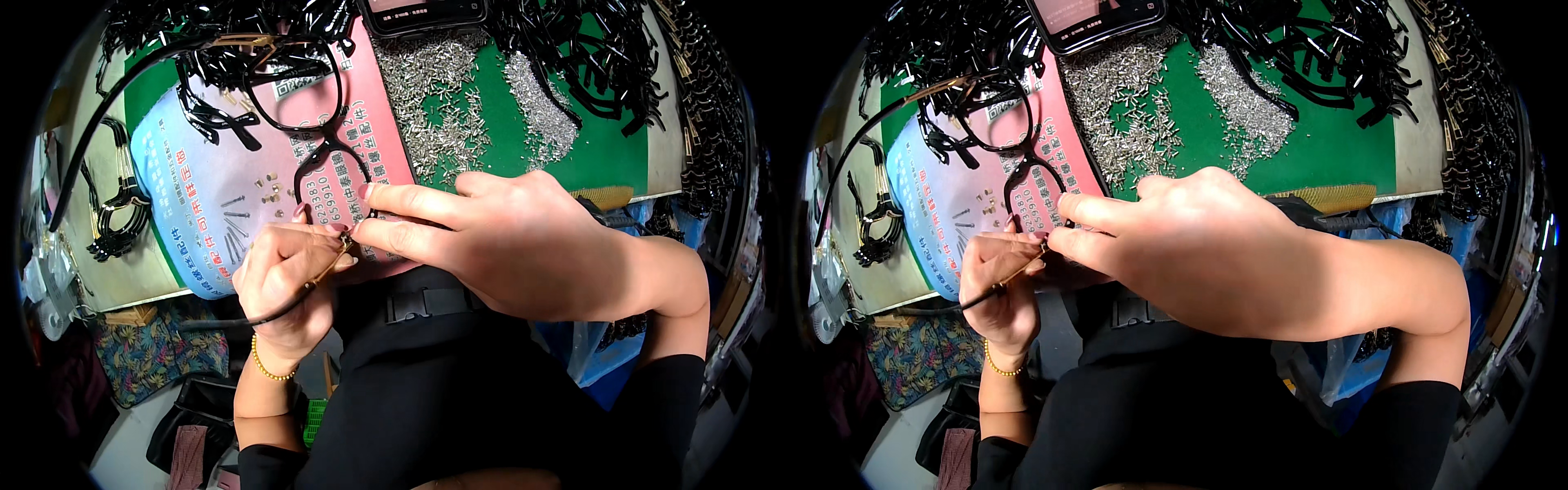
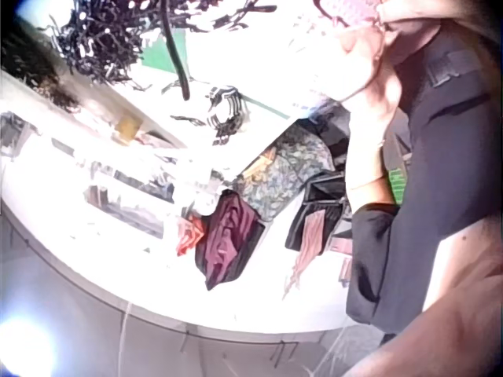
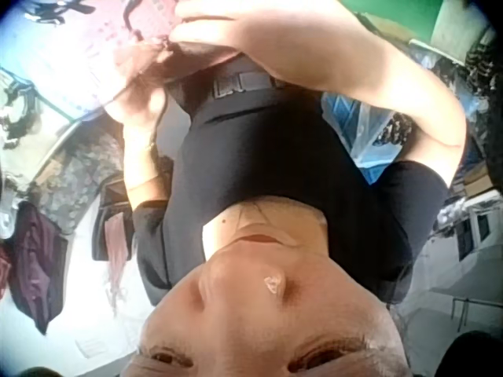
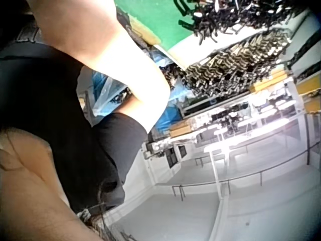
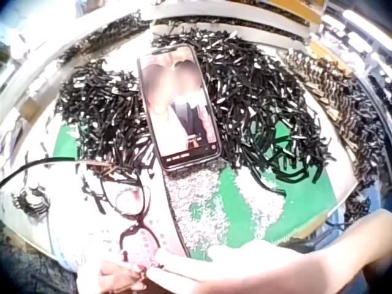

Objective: The person assembles eyeglasses by attaching temple arms to the front frame using a small screwdriver. They repeatedly pick up temple arms and frame fronts, align the hinge, and tighten the screw. Completed glasses are placed aside on the work surface.

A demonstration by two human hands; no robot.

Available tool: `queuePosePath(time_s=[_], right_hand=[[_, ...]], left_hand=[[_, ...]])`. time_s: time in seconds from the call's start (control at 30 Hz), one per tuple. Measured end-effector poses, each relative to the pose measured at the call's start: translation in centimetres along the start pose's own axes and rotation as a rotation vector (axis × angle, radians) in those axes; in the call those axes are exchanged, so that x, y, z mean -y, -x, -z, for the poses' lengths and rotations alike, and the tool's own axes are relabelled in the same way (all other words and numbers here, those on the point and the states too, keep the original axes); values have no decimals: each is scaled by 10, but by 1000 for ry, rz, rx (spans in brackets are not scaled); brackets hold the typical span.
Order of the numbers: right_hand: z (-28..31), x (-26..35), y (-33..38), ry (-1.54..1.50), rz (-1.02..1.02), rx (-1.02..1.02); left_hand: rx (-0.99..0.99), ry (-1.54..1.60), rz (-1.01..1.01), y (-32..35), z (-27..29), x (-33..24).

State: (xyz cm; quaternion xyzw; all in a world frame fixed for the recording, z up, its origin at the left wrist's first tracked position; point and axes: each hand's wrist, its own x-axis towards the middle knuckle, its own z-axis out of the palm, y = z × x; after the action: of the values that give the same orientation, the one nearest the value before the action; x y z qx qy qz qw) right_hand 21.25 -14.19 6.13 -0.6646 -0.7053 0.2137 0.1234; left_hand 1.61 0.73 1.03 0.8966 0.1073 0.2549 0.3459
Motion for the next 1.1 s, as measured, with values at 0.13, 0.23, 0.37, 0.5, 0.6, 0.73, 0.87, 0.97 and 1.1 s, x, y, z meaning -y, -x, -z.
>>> queuePosePath(time_s=[0.13, 0.23, 0.37, 0.5, 0.6, 0.73, 0.87, 0.97, 1.1], right_hand=[[3, 0, -3, -37, -4, 35], [2, -1, -1, -14, -8, 9], [-1, -2, -2, -42, 15, -17], [8, -7, -5, -99, 31, 56], [13, -10, -11, -73, 58, 114], [1, -5, -9, 213, 113, -43], [-14, -1, -6, 387, 98, -162], [-20, 0, -8, 419, 111, -215], [-23, 1, -11, 404, 128, -263]], left_hand=[[42, -114, -12, -2, 0, -5], [12, -10, -9, -1, -2, 1], [-118, 207, 97, 5, -7, 1], [-13, -21, -32, 3, -3, -9], [20, 92, 91, 5, 1, 0], [22, 75, 62, 18, 0, 0], [43, 274, 226, 24, 0, 7], [-17, 367, 355, 27, -2, 5], [-60, 397, 362, 30, -6, 9]])
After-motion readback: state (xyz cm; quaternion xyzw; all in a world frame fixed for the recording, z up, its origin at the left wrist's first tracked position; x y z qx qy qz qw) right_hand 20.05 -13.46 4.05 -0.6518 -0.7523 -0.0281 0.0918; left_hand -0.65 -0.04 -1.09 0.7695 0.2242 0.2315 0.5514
